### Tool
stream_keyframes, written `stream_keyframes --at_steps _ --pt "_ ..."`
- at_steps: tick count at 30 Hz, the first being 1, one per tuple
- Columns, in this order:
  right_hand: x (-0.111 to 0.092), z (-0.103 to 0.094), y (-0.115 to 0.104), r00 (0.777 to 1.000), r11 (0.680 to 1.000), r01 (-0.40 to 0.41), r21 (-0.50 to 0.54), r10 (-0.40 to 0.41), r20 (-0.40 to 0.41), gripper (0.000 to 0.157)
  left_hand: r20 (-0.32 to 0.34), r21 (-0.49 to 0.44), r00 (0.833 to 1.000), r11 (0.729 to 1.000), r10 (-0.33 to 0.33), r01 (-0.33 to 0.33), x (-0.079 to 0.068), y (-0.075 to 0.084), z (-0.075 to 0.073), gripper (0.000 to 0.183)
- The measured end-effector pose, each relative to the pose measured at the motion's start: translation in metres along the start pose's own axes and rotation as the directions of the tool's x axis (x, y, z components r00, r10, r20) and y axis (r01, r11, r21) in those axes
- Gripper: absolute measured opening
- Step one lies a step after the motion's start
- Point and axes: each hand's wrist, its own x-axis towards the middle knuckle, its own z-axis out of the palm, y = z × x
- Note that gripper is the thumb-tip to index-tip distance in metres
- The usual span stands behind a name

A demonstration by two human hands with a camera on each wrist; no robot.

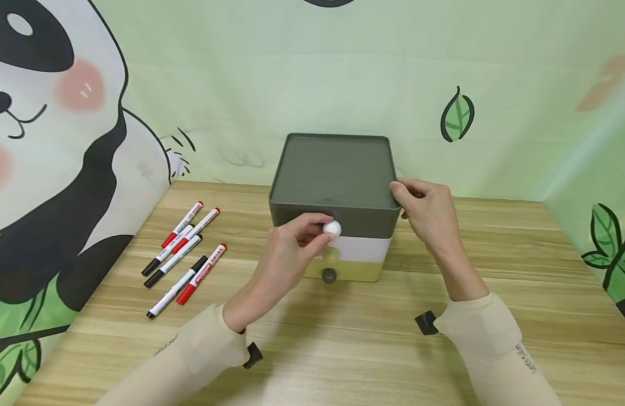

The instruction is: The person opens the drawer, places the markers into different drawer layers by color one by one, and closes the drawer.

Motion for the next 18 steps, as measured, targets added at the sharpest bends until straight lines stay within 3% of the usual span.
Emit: stream_keyframes --at_steps 7,18 --pt "-0.001 0.001 0.0 1.0 1.0 0.013 0.007 -0.013 -0.001 0.044 -0.013 -0.001 1.0 1.0 0.006 -0.006 -0.002 -0.002 0.002 0.024" --pt "0.0 0.001 0.0 1.0 1.0 0.004 0.01 -0.004 0.0 0.044 -0.028 0.068 0.995 0.992 -0.1 0.102 -0.016 -0.013 0.006 0.012"
